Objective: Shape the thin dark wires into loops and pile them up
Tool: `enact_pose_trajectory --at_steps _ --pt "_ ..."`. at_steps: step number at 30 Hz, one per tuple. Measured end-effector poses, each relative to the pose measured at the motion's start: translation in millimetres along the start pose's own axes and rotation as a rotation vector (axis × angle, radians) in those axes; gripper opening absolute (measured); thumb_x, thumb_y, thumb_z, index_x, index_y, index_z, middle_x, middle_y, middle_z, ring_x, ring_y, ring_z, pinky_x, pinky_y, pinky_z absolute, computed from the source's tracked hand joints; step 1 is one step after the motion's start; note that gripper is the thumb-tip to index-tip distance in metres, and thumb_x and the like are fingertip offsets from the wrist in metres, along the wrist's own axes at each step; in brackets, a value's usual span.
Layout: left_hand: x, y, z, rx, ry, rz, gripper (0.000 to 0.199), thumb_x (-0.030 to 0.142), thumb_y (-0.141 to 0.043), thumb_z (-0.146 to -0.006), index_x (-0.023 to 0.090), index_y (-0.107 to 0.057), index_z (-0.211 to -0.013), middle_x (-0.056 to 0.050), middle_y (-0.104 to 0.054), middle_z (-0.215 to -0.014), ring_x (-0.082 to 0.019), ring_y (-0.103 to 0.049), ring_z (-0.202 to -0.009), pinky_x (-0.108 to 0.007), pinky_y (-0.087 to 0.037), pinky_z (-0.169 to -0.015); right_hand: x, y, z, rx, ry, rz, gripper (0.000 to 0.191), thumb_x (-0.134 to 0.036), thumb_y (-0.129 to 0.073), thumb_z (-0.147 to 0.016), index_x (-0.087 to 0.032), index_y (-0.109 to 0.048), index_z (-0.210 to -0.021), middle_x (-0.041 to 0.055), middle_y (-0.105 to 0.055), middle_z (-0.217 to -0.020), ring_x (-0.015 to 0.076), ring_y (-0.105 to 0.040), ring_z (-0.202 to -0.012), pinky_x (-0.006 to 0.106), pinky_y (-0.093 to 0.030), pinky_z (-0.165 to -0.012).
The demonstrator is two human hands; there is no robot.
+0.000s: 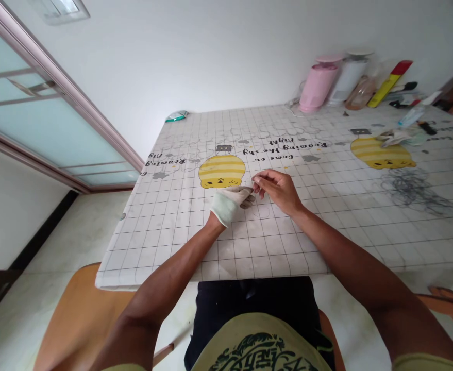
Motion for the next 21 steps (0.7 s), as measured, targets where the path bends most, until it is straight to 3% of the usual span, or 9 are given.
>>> enact_pose_trajectory --at_steps 6,12,16,21 --pt "9 -2.5 4 -0.025 -0.036 -0.031 0.028 0.035 -0.059 -0.096 0.016 -0.076 -0.085 -0.006 -0.073 -0.076 -0.012 -0.065 -0.063 -0.024 -0.053 -0.059 10 -8 -3 -0.071 -0.090 -0.123 0.033 -0.053 -0.080 -0.085 -0.024 -0.080 -0.099 0.0071 -0.076 -0.103 0.0219 -0.070 -0.090 0.033 -0.059 -0.070" --pt "13 -7.5 9 -0.033 -0.006 -0.114 0.024 0.034 -0.062 -0.094 0.017 -0.078 -0.091 -0.006 -0.075 -0.080 -0.013 -0.065 -0.063 -0.026 -0.055 -0.062 19 -16 -3 -0.040 -0.103 -0.128 0.030 -0.052 -0.085 -0.080 -0.026 -0.081 -0.092 0.0040 -0.077 -0.095 0.0226 -0.071 -0.093 0.036 -0.060 -0.082" --pt "10 -9.2 11 -0.116 0.024 -0.026 0.027 0.026 -0.062 -0.092 0.016 -0.078 -0.112 -0.008 -0.079 -0.095 -0.015 -0.071 -0.076 -0.029 -0.059 -0.073 20 -7 -5 0.016 -0.121 -0.236 0.025 -0.047 -0.086 -0.080 -0.025 -0.081 -0.090 0.0028 -0.075 -0.089 0.0187 -0.069 -0.086 0.034 -0.059 -0.081" --pt "4 -12.5 17 -0.174 0.055 0.039 0.035 0.038 -0.066 -0.094 0.015 -0.076 -0.118 -0.011 -0.080 -0.105 -0.018 -0.074 -0.085 -0.032 -0.059 -0.079 20 0 -7 0.092 -0.124 -0.277 0.022 -0.043 -0.087 -0.079 -0.024 -0.081 -0.087 0.0019 -0.071 -0.083 0.0150 -0.064 -0.073 0.032 -0.057 -0.074"
Point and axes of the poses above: each hand's wrist, its own z-axis away from the middle knuckle, its own y-axis out of the back of the hand, x = y × z, the point moved 4 cm from there along -z, towards the middle knuckle
